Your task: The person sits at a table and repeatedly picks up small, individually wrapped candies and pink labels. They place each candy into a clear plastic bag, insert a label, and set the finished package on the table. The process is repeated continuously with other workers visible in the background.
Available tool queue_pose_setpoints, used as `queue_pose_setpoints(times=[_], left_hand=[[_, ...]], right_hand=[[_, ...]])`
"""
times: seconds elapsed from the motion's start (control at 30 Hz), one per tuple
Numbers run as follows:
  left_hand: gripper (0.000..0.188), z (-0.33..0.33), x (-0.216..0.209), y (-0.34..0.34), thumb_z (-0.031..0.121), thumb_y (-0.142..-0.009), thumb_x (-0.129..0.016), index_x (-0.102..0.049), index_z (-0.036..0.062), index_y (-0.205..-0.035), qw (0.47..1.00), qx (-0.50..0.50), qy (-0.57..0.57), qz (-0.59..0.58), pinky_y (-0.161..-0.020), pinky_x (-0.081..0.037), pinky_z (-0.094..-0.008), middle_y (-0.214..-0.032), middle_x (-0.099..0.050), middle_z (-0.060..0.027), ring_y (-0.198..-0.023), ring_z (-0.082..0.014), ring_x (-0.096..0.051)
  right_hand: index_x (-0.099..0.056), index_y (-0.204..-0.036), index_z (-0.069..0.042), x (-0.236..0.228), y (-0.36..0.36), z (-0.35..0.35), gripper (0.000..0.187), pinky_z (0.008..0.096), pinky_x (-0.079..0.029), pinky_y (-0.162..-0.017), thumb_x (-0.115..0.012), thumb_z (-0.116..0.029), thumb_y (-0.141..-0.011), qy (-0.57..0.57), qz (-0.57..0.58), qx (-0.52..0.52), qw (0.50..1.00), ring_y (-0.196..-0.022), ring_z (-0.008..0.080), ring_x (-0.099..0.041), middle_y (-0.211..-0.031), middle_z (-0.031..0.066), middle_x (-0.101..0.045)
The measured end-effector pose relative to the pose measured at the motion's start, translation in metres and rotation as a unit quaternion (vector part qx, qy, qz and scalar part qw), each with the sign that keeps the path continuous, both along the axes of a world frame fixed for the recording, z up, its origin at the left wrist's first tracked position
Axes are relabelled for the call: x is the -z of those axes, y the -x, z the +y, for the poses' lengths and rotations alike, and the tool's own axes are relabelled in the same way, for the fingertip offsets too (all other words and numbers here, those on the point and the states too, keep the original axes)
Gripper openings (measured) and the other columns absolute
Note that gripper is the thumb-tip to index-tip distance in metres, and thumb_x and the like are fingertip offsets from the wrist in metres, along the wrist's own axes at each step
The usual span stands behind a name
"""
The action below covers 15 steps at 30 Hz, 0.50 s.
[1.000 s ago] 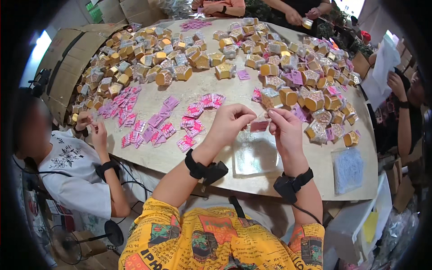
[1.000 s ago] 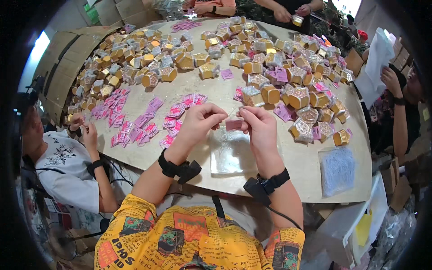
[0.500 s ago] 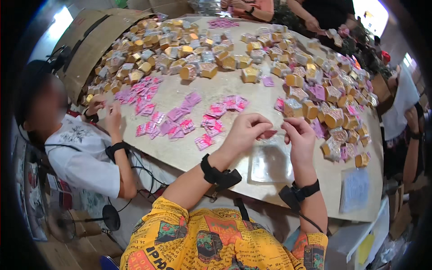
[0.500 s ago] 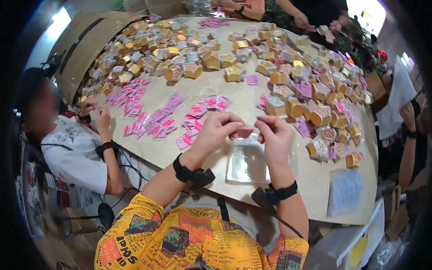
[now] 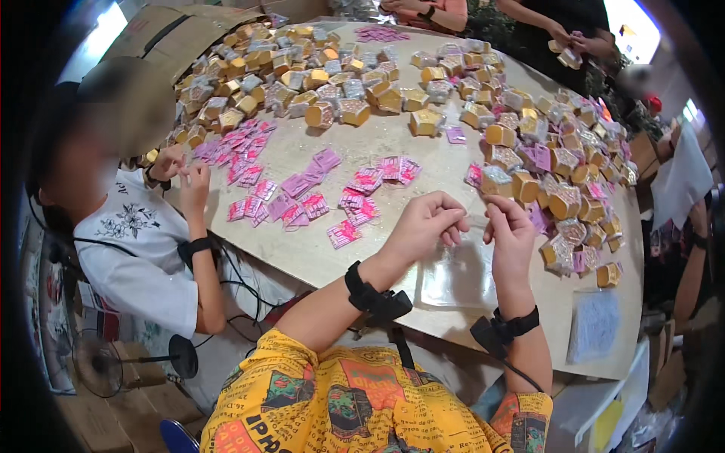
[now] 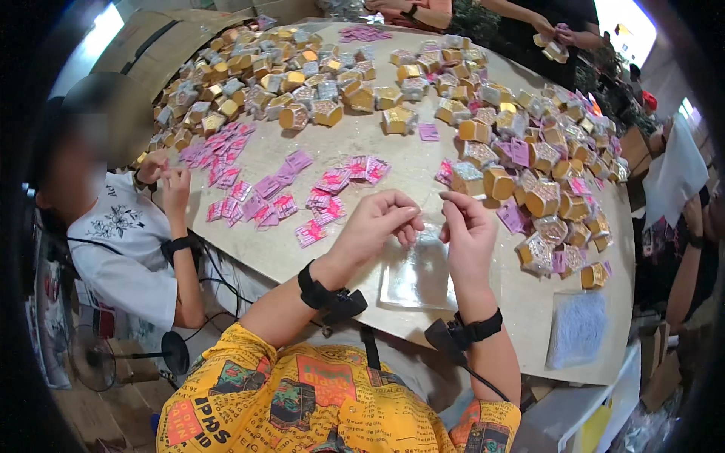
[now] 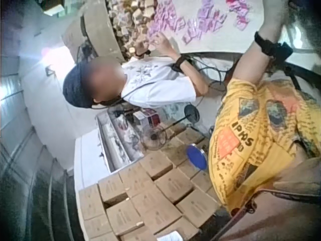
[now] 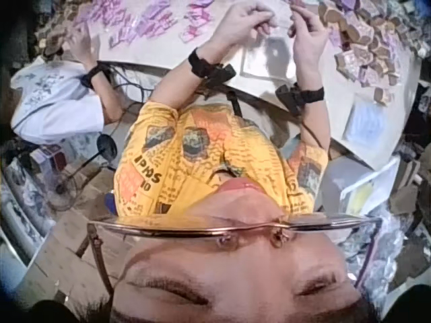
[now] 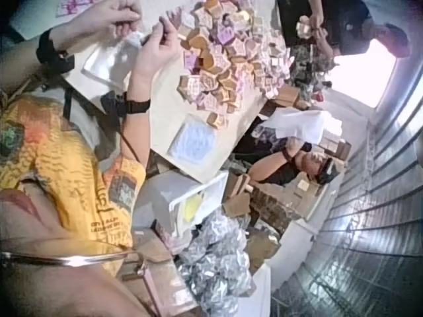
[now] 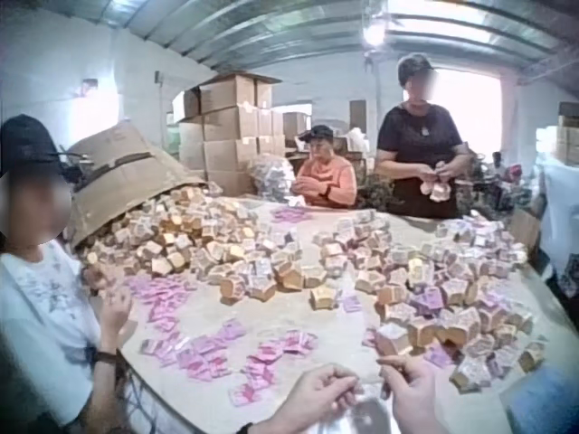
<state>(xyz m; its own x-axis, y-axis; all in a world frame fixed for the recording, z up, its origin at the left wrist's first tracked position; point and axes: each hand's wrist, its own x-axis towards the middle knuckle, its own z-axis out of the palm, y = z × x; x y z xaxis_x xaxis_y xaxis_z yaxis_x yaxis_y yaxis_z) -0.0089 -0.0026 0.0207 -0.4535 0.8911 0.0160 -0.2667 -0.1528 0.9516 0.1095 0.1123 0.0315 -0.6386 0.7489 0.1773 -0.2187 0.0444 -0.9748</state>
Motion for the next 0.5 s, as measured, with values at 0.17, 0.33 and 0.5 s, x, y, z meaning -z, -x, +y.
queue_pose_setpoints(times=[0.17,0.33,0.5], left_hand=[[0.015,0.0041,-0.0049,-0.0018,0.011,-0.095,-0.052,-0.058,-0.0023,-0.096,1.000,0.012,-0.013,0.008,-0.061,-0.051,-0.0237,-0.081,-0.065,-0.0089,-0.067,-0.0119,-0.062],[0.015,0.0035,-0.0003,-0.0009,0.011,-0.095,-0.053,-0.058,-0.0025,-0.096,1.000,0.005,-0.018,0.012,-0.061,-0.051,-0.0237,-0.081,-0.065,-0.0089,-0.067,-0.0120,-0.062],[0.013,0.0028,-0.0023,-0.0028,0.009,-0.093,-0.054,-0.059,-0.0027,-0.093,0.999,-0.015,-0.034,-0.016,-0.055,-0.049,-0.0221,-0.076,-0.064,-0.0078,-0.062,-0.0102,-0.060]], right_hand=[[-0.065,-0.095,0.005,-0.0035,-0.0074,0.0013,0.012,0.0205,-0.046,-0.054,-0.061,-0.004,-0.087,-0.111,-0.056,-0.028,0.992,-0.062,0.0072,-0.058,-0.073,0.0026,-0.060],[-0.065,-0.091,0.005,-0.0011,-0.0126,-0.0011,0.010,0.0219,-0.050,-0.059,-0.062,-0.003,-0.085,-0.140,-0.105,-0.058,0.983,-0.065,0.0097,-0.062,-0.079,0.0070,-0.067],[-0.062,-0.099,0.004,0.0030,-0.0081,-0.0007,0.014,0.0226,-0.051,-0.060,-0.061,-0.002,-0.087,-0.101,-0.074,-0.060,0.990,-0.068,0.0099,-0.062,-0.084,0.0075,-0.066]])
